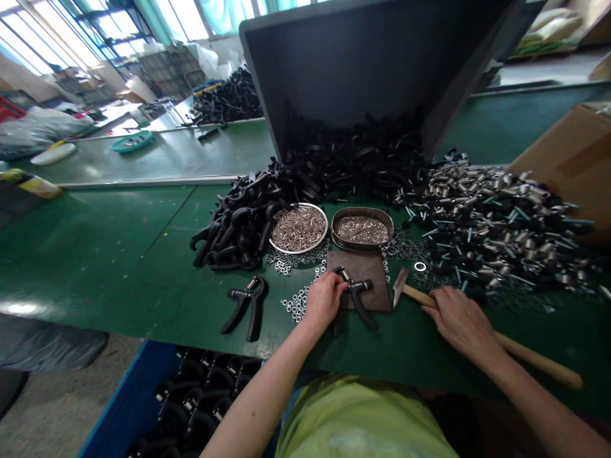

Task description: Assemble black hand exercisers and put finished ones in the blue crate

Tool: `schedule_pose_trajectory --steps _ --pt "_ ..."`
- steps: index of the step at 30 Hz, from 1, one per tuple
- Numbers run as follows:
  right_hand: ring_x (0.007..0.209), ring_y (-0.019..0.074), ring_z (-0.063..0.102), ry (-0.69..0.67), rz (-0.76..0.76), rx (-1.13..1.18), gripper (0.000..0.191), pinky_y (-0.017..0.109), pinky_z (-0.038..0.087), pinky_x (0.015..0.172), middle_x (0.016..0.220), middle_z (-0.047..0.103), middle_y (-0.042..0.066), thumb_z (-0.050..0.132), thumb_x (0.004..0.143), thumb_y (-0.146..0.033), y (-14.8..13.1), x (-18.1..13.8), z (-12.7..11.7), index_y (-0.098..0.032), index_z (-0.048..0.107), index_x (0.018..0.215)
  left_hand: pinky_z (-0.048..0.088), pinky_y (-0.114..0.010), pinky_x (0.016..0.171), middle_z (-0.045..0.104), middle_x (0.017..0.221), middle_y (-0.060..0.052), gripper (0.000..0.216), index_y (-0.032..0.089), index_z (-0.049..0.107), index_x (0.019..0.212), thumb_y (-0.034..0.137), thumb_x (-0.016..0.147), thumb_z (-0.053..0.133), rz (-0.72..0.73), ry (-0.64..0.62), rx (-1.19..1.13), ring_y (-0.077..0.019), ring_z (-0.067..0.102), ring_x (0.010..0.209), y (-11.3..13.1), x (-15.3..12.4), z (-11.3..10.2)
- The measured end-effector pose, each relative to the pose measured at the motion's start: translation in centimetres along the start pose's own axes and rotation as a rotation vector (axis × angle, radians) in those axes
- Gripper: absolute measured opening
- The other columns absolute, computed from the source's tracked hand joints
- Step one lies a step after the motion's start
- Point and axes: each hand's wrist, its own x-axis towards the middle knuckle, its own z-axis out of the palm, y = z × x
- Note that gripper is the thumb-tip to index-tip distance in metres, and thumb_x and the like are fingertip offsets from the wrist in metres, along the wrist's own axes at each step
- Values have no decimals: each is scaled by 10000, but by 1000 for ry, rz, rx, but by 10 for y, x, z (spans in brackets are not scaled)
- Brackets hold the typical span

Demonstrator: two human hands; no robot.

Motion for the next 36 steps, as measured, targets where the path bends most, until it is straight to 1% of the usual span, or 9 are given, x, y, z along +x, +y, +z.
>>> schedule_pose_trajectory --steps 6,9,12,18,20,23,27,33,36 --pt "670 209 625 -36 115 336 249 291 382 533 806 658 45 373 906 -382 -18 22 -38 -205 536 970 436 -240 706 622 819 -23 88 172 606 793 228 850 571 -9 42 5 -144 578 760 1 -1 1" --pt "628 183 627 -15 81 586 272 270 411 553 736 663 29 326 918 -338 -41 41 -66 -207 538 1028 440 -235 700 622 836 -22 101 180 601 811 248 866 549 0 33 68 -140 583 760 2 -1 0" --pt "758 186 650 39 -5 674 287 267 438 640 870 687 58 321 922 -298 -70 59 -79 -201 529 1094 439 -239 676 622 882 -36 134 188 599 857 272 893 501 80 -16 236 -149 587 773 4 -2 0" --pt "770 223 664 -220 -43 468 265 284 420 615 874 701 70 329 936 -329 -97 75 -66 -222 559 1016 448 -258 658 614 876 -39 153 199 579 861 278 910 458 190 -53 358 -178 588 833 7 -5 -1" --pt "808 215 665 -181 -39 533 260 284 434 647 916 700 66 325 940 -313 -94 67 -65 -220 549 1033 461 -266 702 609 913 -33 87 206 564 910 273 879 520 137 -25 263 -173 585 843 6 -10 -1" --pt "872 200 661 -57 -65 602 266 279 452 693 996 690 56 327 937 -273 -89 49 -66 -225 528 1105 476 -291 762 578 981 -46 257 193 510 1020 288 808 620 40 48 115 -181 570 883 2 -21 -1" --pt "740 195 673 -121 -160 449 254 277 442 584 963 698 29 351 933 -301 -88 30 -60 -247 564 1060 485 -305 758 553 984 -57 312 180 500 1050 279 785 631 -56 69 92 -187 562 869 3 -32 1" --pt "834 195 663 90 -14 334 304 293 464 636 1075 675 60 333 941 -304 -67 17 -35 -213 536 1148 484 -316 712 598 930 -72 386 303 556 1221 180 874 440 55 -108 348 -204 587 815 14 -33 -3" --pt "811 218 642 186 67 145 344 312 445 604 1025 672 98 342 935 -334 -44 3 -20 -168 542 1159 486 -338 748 633 945 -85 429 304 572 1234 137 867 425 77 -108 280 -211 601 829 11 -28 -9"
